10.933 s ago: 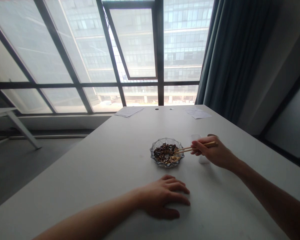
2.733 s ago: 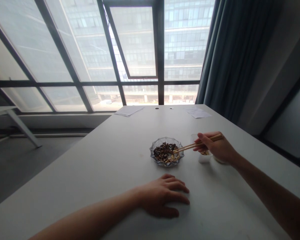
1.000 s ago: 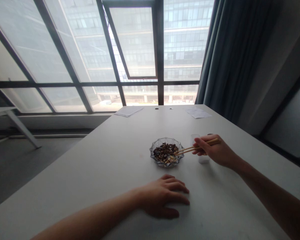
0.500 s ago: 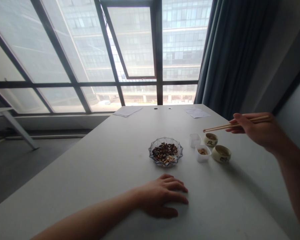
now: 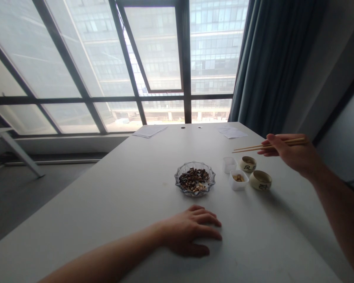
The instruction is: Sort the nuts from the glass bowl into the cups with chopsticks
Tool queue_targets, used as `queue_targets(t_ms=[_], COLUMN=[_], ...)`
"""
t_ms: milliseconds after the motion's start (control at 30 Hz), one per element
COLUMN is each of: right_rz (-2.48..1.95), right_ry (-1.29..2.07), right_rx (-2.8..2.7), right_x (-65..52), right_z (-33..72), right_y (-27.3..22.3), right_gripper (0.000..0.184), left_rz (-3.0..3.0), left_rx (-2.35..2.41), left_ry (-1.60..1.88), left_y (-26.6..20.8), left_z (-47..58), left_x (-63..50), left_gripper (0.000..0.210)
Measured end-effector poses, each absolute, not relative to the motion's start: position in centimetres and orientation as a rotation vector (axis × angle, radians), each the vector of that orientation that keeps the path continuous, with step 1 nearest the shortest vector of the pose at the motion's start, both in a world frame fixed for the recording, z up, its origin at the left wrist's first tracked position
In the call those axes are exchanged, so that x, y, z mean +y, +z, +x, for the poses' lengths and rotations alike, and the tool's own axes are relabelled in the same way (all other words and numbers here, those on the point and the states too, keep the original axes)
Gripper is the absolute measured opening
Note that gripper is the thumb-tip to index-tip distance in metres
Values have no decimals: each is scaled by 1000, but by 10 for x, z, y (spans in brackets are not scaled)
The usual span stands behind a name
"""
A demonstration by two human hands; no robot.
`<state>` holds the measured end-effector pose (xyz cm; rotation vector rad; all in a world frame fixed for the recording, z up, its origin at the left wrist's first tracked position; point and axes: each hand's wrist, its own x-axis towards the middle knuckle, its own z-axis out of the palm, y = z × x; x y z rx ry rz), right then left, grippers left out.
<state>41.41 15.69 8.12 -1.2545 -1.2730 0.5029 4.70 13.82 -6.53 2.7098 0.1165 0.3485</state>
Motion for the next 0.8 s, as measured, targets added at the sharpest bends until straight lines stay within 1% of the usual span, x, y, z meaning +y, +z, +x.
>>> queue_targets(t_ms=[200,400,500,600,800], right_rz=[-1197,-1111,-1110,-1116,-1212], right_ry=[876,1059,1073,1036,853], right_rx=[-1391,-1595,-1603,-1585,-1435], right_x=[153,159,161,161,154], right_z=[360,330,325,323,347], right_y=[62,23,12,13,48], right_gripper=[51,52,52,52,50], left_rz=[2711,2716,2718,2723,2722], left_rx=[119,113,108,104,104], left_ry=[339,385,397,400,393], left_y=[-65,-67,-67,-67,-66], left_z=[47,46,46,47,46], left_x=[138,138,138,137,138], left_gripper=[49,47,46,47,46])
